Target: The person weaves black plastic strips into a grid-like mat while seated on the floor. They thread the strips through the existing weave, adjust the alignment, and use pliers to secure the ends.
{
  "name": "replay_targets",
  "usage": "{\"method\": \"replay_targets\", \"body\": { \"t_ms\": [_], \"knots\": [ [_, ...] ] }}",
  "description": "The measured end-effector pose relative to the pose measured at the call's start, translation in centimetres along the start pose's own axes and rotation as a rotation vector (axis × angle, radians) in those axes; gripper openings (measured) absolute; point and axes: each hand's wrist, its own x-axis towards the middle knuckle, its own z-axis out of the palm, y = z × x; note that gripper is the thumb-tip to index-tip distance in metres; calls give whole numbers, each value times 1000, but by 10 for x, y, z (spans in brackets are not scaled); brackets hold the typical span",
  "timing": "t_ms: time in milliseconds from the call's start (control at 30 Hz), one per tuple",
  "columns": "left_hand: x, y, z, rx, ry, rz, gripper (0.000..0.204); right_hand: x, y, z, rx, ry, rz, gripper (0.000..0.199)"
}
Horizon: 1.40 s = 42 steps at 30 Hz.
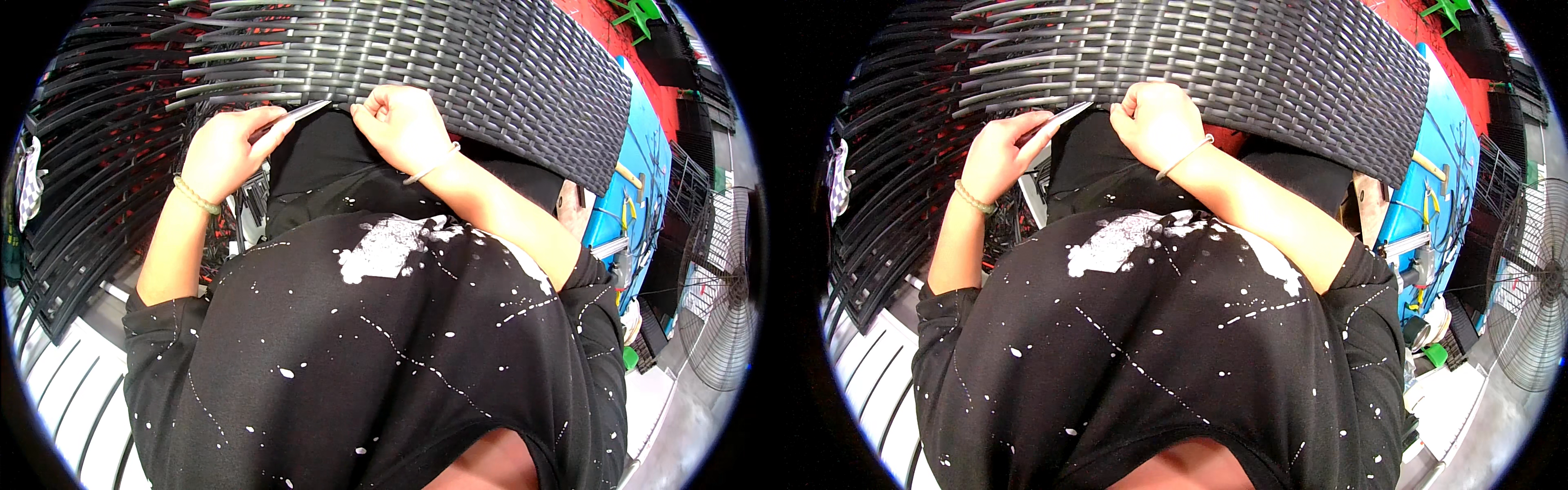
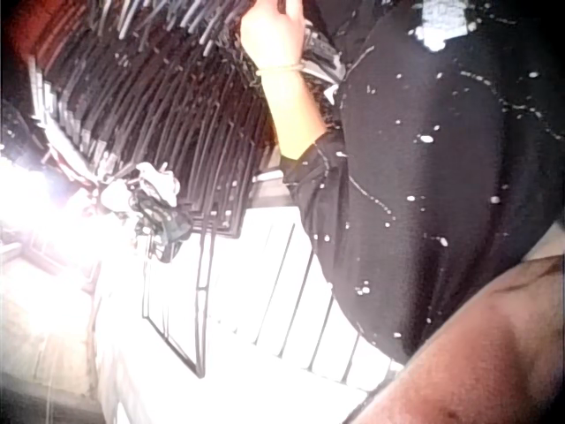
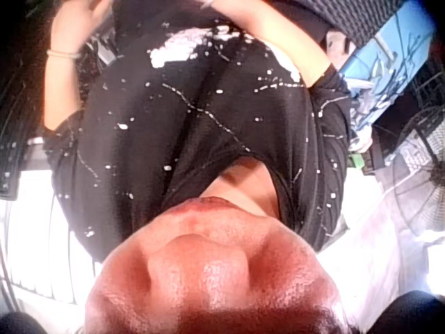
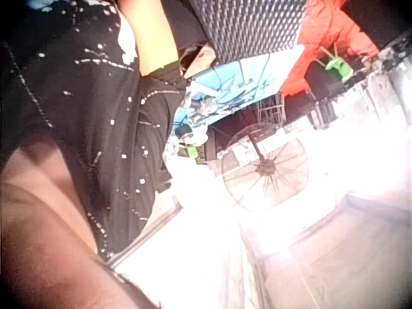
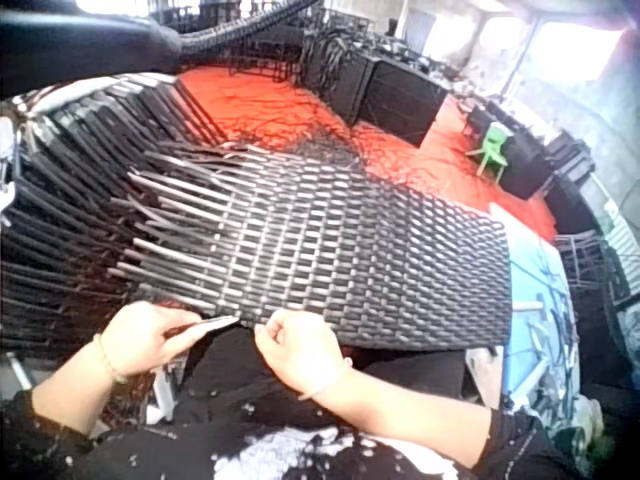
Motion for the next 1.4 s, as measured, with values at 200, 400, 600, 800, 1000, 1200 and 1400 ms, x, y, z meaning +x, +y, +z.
{"method": "replay_targets", "body": {
  "t_ms": [200,400,600,800,1000,1200,1400],
  "knots": [
    [2,-5,0,47,21,22,29,-1,0,2,-44,22,-24,24],
    [-2,8,-8,298,41,11,28,-1,-1,2,-63,31,-19,24],
    [9,19,-20,461,-7,87,26,1,-1,2,-80,42,-30,24],
    [21,28,-26,559,-95,121,27,4,5,6,-53,58,-64,23],
    [21,-1,-15,276,-82,88,31,4,4,6,-47,54,-48,24],
    [14,-24,6,-86,-19,58,29,4,3,7,-51,54,-32,24],
    [13,-30,12,-303,-108,-54,28,6,2,11,-44,56,-13,25]
  ]
}}
